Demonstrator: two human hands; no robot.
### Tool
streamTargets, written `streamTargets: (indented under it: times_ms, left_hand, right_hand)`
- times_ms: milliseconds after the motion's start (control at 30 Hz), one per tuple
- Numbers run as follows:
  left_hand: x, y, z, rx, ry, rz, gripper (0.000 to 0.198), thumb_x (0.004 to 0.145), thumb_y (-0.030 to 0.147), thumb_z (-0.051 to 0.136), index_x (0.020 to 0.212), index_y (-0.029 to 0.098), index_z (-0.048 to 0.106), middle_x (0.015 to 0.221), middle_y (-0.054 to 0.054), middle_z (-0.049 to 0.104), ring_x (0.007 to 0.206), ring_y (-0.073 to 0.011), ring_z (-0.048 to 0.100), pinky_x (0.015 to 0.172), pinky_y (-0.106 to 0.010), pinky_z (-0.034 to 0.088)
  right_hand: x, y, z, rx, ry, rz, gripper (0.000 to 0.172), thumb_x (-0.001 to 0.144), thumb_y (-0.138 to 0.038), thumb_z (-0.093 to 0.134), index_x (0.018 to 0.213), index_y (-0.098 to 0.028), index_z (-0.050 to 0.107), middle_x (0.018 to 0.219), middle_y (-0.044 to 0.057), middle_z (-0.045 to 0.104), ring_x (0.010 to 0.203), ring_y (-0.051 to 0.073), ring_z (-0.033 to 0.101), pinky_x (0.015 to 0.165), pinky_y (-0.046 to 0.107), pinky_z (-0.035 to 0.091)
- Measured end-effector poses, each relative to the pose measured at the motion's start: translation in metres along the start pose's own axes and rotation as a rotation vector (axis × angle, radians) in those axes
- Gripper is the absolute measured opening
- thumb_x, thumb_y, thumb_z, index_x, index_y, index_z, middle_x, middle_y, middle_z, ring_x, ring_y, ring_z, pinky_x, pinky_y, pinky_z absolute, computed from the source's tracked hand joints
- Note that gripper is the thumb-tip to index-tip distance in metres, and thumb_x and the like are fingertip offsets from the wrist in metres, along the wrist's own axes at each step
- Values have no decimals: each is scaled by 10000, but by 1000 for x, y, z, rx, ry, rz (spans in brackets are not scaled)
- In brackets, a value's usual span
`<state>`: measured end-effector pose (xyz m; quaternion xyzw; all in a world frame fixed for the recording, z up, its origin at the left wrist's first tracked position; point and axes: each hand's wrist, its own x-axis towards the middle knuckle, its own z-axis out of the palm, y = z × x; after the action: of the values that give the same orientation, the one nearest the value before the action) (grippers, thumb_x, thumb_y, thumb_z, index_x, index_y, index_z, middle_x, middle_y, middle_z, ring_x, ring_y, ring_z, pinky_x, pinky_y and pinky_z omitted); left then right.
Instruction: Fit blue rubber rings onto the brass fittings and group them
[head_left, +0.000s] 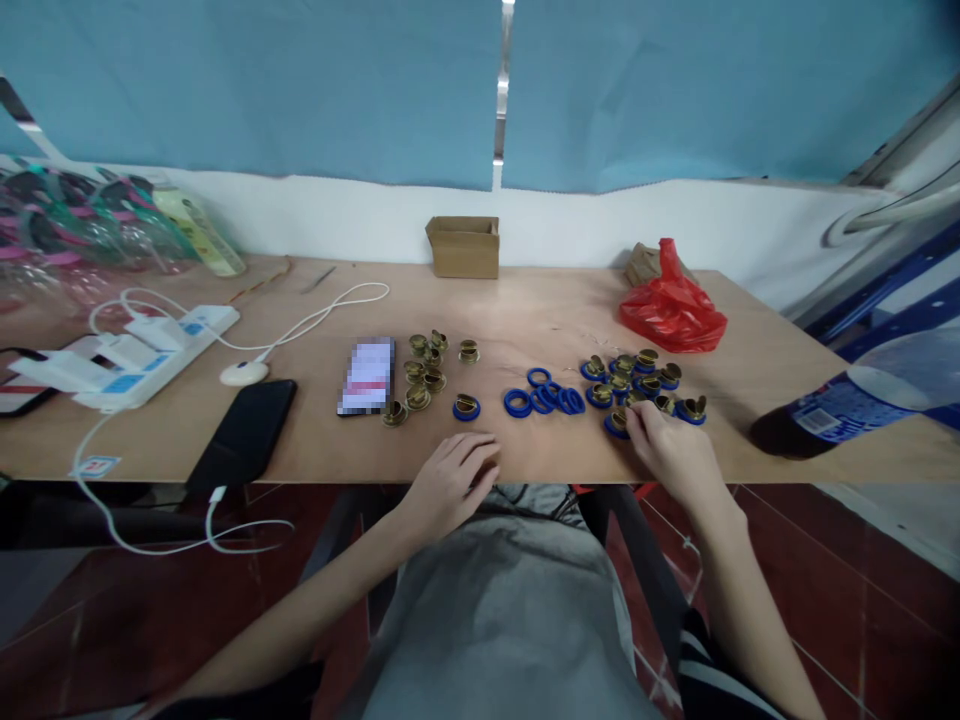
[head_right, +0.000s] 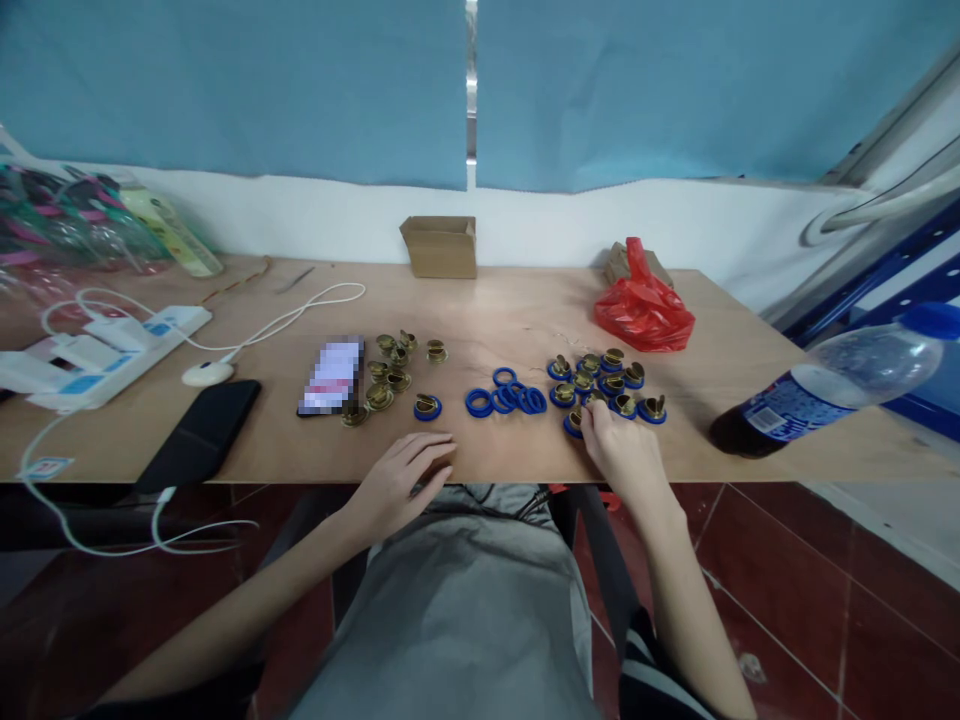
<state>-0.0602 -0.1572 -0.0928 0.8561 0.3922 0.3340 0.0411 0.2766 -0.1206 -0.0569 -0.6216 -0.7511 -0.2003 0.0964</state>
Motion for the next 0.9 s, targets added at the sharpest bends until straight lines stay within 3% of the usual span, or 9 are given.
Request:
streamTargets:
  times_ms: [300,400,500,567,667,733,800,900]
  left_hand:
    - [0,-1,1,3,1,13,202,972,167,566,1160,181,641,1189,-127,722,1114,-263,684,956,-431,566]
    - [0,-2,1,0,-2,9,202,972,166,568,1160,179,639,1194,-129,719,1120,-262,680,961,-431,567]
    - [0,-2,1,-3,-4,11,190,974,165,567,1153,173,632,1193,-130,718,1116,-266,678,956,-439,567]
    - [0,-1,2,-23,2,14,180,976,161,568,1146,174,628,1177,-123,722,1107,-261,680,956,-437,565]
    - [0,2,2,-95,31,20,182,981,151,563,1148,185,627,1141,-107,733,1091,-239,685,960,-417,564]
    - [1,5,0,-155,58,24,199,979,147,566,1165,190,625,1123,-101,737,1075,-227,690,954,-402,568]
    - [1,10,-4,-214,85,24,226,973,149,578,1190,193,622,1112,-99,737,1062,-221,695,944,-386,577]
    - [2,16,-11,-292,106,39,260,958,160,600,1214,200,626,1112,-98,735,1052,-214,702,928,-360,591]
  right_hand:
    - [8,5,18,136,79,65,432,1059,-385,334,940,-133,665,668,129,724,539,228,653,498,280,223]
    - [7,-2,11,392,133,121,380,1028,-457,436,978,-156,662,684,77,708,532,193,617,523,274,309]
    - [5,-19,-5,789,132,200,343,986,-512,533,920,-190,631,648,2,624,527,145,543,548,258,364]
    - [2,-37,-16,1093,19,237,375,972,-551,551,829,-206,580,589,-41,524,494,118,455,504,244,328]
    - [-3,-69,-26,1480,-322,219,428,963,-596,556,781,-210,533,493,-100,363,414,80,279,437,234,206]
    - [-6,-90,-28,1628,-522,150,441,959,-599,571,766,-206,516,468,-116,350,395,63,236,434,231,181]
    - [-7,-108,-29,1699,-616,86,454,947,-602,596,751,-204,505,467,-113,382,398,58,256,439,228,192]
    - [-10,-127,-29,1759,-647,37,467,939,-612,608,739,-203,502,471,-106,409,414,63,300,446,226,208]
